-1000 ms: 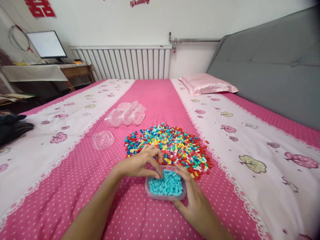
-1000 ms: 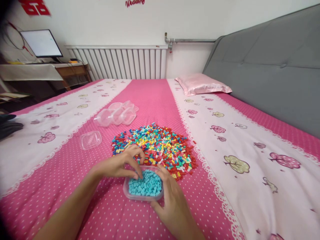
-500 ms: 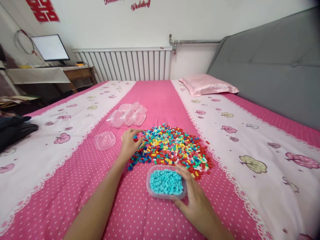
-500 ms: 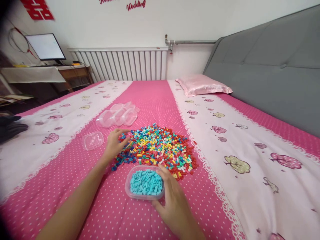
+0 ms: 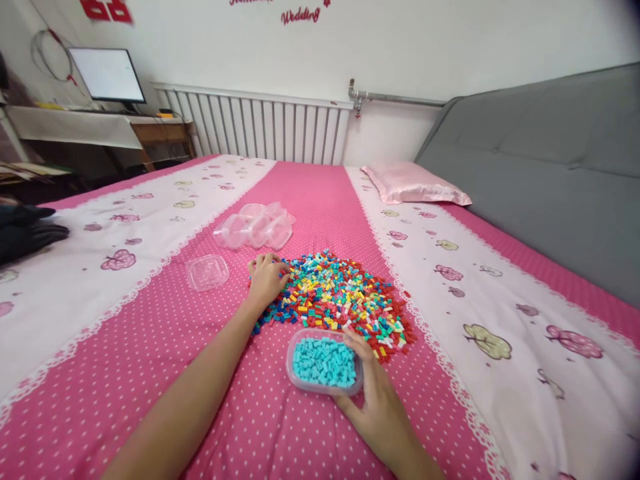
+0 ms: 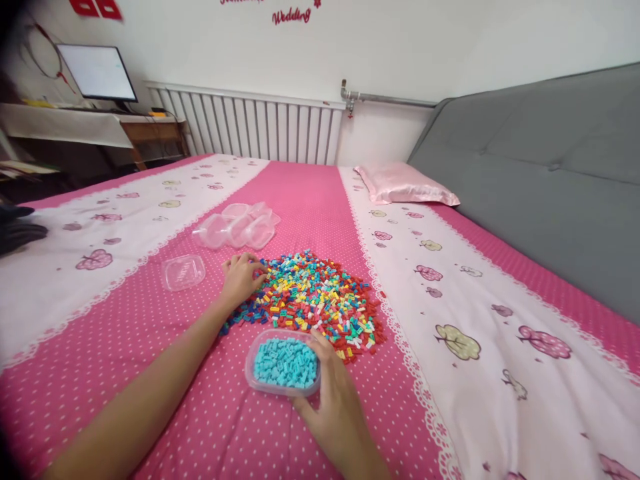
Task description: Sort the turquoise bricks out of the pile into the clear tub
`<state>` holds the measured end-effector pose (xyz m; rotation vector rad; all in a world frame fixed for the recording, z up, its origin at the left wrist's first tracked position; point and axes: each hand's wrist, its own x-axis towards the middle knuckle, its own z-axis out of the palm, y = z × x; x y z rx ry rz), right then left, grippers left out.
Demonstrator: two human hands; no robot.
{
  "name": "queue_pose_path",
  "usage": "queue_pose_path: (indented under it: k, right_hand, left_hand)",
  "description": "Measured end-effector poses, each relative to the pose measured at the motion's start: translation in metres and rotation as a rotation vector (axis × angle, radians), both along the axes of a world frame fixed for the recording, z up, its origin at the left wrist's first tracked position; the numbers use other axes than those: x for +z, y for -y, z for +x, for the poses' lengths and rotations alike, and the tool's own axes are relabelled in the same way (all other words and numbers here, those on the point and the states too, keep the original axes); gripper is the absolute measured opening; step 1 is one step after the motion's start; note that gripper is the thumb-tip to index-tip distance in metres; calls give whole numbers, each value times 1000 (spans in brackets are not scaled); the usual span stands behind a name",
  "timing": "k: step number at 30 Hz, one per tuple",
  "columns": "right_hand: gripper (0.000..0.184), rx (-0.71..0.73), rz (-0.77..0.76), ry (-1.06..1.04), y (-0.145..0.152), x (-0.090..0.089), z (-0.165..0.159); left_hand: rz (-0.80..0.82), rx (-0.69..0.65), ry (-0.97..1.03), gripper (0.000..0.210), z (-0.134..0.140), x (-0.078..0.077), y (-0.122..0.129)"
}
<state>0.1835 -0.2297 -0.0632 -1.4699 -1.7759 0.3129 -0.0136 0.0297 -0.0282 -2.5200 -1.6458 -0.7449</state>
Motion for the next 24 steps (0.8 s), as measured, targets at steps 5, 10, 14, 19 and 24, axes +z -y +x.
queue_pose_path:
  k: [5, 10, 14, 19, 24]
  right_hand:
    - [61, 3, 7, -3, 0, -4, 1]
    - [60, -1, 10, 6, 0, -4, 1]
    - [61, -4, 11, 7, 0, 0, 1]
    - [64, -14, 29, 16, 0, 2, -1]
    - [67, -15, 1, 4, 0, 4, -1]
  left_hand:
    - [-37, 4, 4, 13, -1, -4, -4]
    - [-54, 0, -11, 12, 0, -5, -4]
    - [-47, -15, -28, 10, 0, -2, -3]
    - [-27, -46, -20, 10, 3, 3, 0]
    - [-34, -74, 21, 11, 4, 6, 1]
